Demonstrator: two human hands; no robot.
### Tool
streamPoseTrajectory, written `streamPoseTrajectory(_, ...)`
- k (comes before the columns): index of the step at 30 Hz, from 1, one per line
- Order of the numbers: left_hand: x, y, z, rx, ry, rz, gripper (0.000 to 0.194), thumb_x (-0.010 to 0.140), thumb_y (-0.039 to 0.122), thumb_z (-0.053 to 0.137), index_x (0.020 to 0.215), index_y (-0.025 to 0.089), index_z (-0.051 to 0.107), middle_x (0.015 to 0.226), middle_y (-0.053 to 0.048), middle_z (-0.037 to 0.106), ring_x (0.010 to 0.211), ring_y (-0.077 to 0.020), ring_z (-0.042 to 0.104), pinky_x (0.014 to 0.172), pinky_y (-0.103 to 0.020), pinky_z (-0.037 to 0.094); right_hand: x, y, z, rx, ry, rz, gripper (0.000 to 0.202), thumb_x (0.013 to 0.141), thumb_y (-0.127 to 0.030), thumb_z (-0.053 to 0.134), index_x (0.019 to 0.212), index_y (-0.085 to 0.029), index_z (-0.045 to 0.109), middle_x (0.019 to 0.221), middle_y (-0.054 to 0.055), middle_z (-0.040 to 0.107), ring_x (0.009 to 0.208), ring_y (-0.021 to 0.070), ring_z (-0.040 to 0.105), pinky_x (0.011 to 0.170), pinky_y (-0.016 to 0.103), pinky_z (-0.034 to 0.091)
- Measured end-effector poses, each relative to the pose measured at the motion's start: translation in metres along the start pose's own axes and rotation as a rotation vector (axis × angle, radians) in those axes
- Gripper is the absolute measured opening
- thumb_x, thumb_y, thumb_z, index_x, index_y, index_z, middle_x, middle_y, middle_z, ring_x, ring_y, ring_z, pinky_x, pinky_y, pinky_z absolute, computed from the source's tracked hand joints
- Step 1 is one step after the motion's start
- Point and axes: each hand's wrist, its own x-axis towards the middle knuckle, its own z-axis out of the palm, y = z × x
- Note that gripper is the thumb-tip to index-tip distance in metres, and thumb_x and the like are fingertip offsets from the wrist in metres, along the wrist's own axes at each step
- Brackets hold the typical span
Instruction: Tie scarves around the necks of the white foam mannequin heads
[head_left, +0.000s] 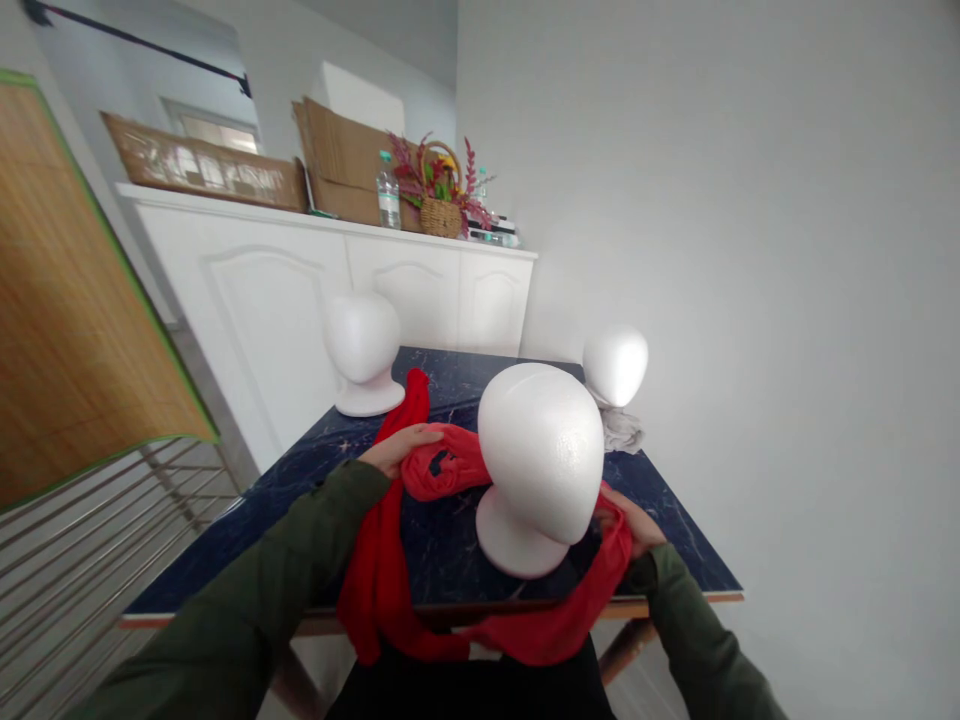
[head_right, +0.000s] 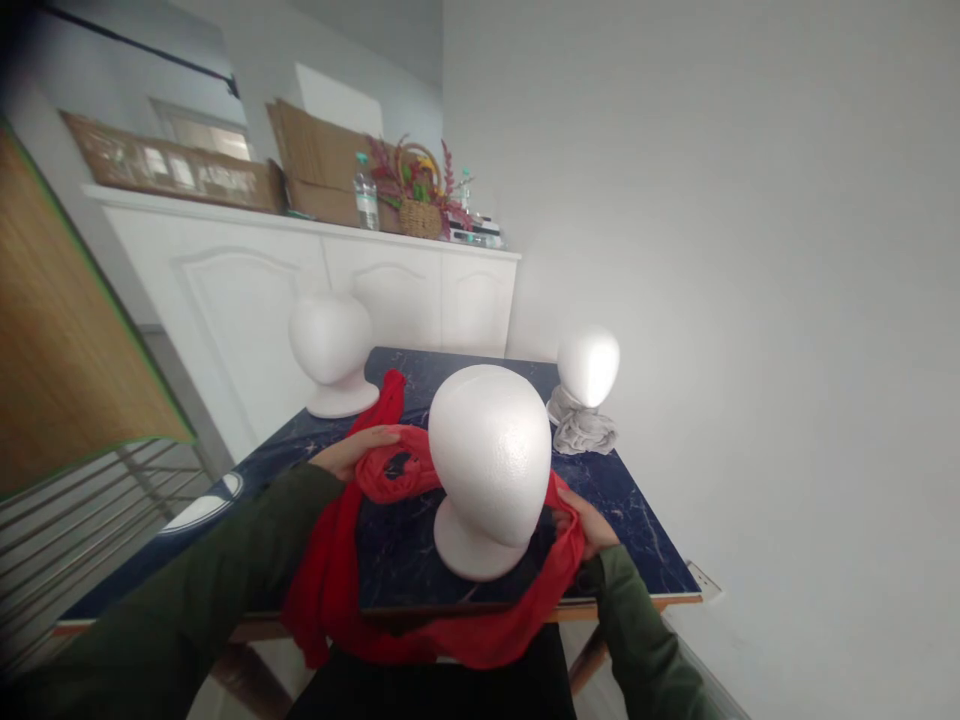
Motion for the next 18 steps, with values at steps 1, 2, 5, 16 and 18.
streamPoseTrajectory(1,0.006,0.011,-0.007,0.191,-0.001,0.070,0.034,0.059,0.035,0.063,0.086,0.014,0.062,0.081,-0.006,0.069,0.083,-0.0259,0.063,0.076,-0.036,0.050,0.008,-0.014,-0.005,-0.001,-0.023,0.037,0.016,0.064,-0.028,0.067,0.062,-0.014,0.059,0.041,-0.004,0.047,0.033,0.0068,0.034,0.032,0.020,0.028)
streamPoseTrajectory(2,0.012,0.023,-0.013,0.386,0.016,0.141,0.032,0.055,0.030,0.064,0.084,0.015,0.062,0.078,-0.004,0.069,0.081,-0.0254,0.063,0.074,-0.034,0.049,0.017,-0.031,-0.009,-0.008,-0.028,0.051,0.013,0.064,-0.023,0.067,0.062,-0.013,0.059,0.041,-0.003,0.048,0.033,0.0067,0.035,0.032,0.019,0.027)
streamPoseTrajectory(5,0.034,0.060,-0.029,0.736,0.129,0.290,0.020,0.048,0.017,0.062,0.068,0.017,0.060,0.069,-0.001,0.065,0.081,-0.0252,0.059,0.078,-0.032,0.044,0.040,-0.090,-0.012,-0.022,-0.019,0.035,0.011,0.068,-0.018,0.062,0.060,-0.011,0.058,0.040,-0.002,0.050,0.033,0.0078,0.039,0.033,0.020,0.029)
streamPoseTrajectory(16,-0.004,0.170,-0.082,0.754,0.867,0.505,0.019,0.072,0.024,0.045,0.087,0.015,0.053,0.091,-0.003,0.057,0.089,-0.0197,0.050,0.080,-0.030,0.040,-0.063,-0.240,0.058,0.016,-0.280,-0.657,0.027,0.077,-0.021,0.061,0.103,-0.023,0.060,0.081,-0.003,0.066,0.057,0.0049,0.059,0.060,0.015,0.049)
streamPoseTrajectory(18,-0.024,0.158,-0.094,0.700,0.801,0.435,0.019,0.074,0.023,0.043,0.085,0.012,0.054,0.079,-0.001,0.057,0.076,-0.0157,0.050,0.068,-0.027,0.042,-0.111,-0.207,0.066,-0.088,-0.451,-0.576,0.031,0.076,-0.028,0.063,0.107,-0.027,0.060,0.088,0.000,0.068,0.063,0.0096,0.063,0.058,0.018,0.051)
